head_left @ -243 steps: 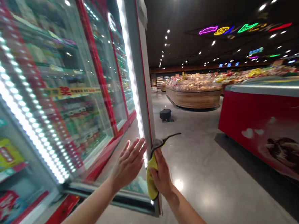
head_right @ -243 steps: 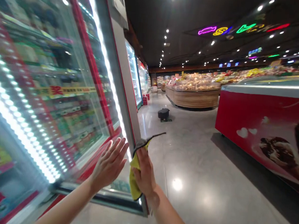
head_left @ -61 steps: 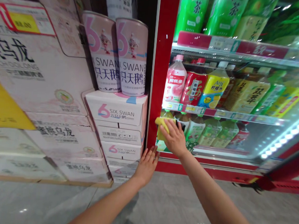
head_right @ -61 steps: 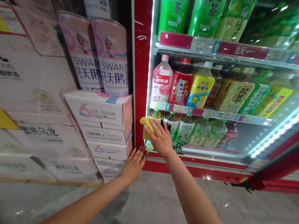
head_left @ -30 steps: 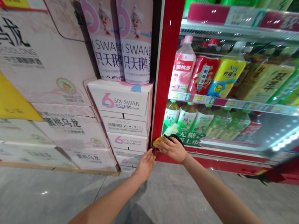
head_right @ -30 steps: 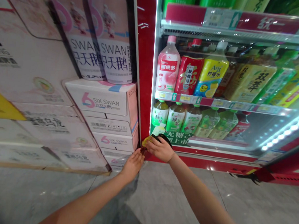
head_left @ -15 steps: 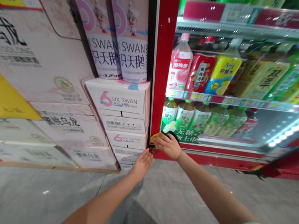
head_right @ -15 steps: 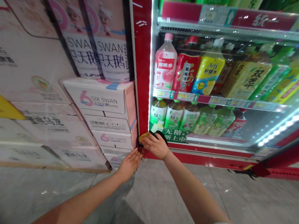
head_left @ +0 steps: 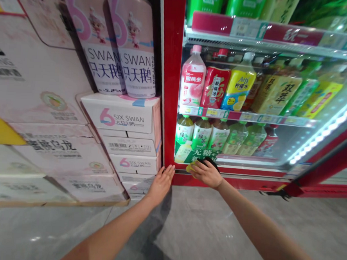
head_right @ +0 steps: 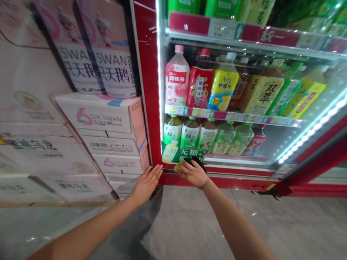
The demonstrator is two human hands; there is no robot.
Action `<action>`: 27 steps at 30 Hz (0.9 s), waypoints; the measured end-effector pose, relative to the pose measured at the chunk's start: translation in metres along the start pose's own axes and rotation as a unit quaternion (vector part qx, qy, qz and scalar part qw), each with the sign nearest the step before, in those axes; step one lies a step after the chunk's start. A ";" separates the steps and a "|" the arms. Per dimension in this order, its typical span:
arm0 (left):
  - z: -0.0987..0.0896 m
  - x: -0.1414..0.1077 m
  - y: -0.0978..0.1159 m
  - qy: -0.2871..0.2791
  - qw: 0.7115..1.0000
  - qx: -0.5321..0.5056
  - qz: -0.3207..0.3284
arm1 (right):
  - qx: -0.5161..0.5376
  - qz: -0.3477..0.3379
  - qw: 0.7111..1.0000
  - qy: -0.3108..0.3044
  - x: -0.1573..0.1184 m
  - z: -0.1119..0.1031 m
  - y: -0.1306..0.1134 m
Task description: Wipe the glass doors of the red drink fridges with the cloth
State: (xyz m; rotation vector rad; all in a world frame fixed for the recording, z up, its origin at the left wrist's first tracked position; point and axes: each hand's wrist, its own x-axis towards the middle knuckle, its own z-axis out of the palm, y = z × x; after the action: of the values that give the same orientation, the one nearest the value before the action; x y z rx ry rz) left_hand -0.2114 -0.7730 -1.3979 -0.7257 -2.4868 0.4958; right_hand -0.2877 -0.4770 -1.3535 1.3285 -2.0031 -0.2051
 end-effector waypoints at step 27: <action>-0.001 0.070 0.009 0.088 0.986 -0.034 0.136 | 0.005 0.108 0.987 -0.115 -0.095 -0.023 0.040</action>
State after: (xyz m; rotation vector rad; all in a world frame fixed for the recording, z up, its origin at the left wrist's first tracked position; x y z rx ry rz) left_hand -0.2590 -0.7253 -1.3761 -1.0978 -2.2612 0.4229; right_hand -0.2820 -0.3721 -1.3616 1.1239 -2.3283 -0.2562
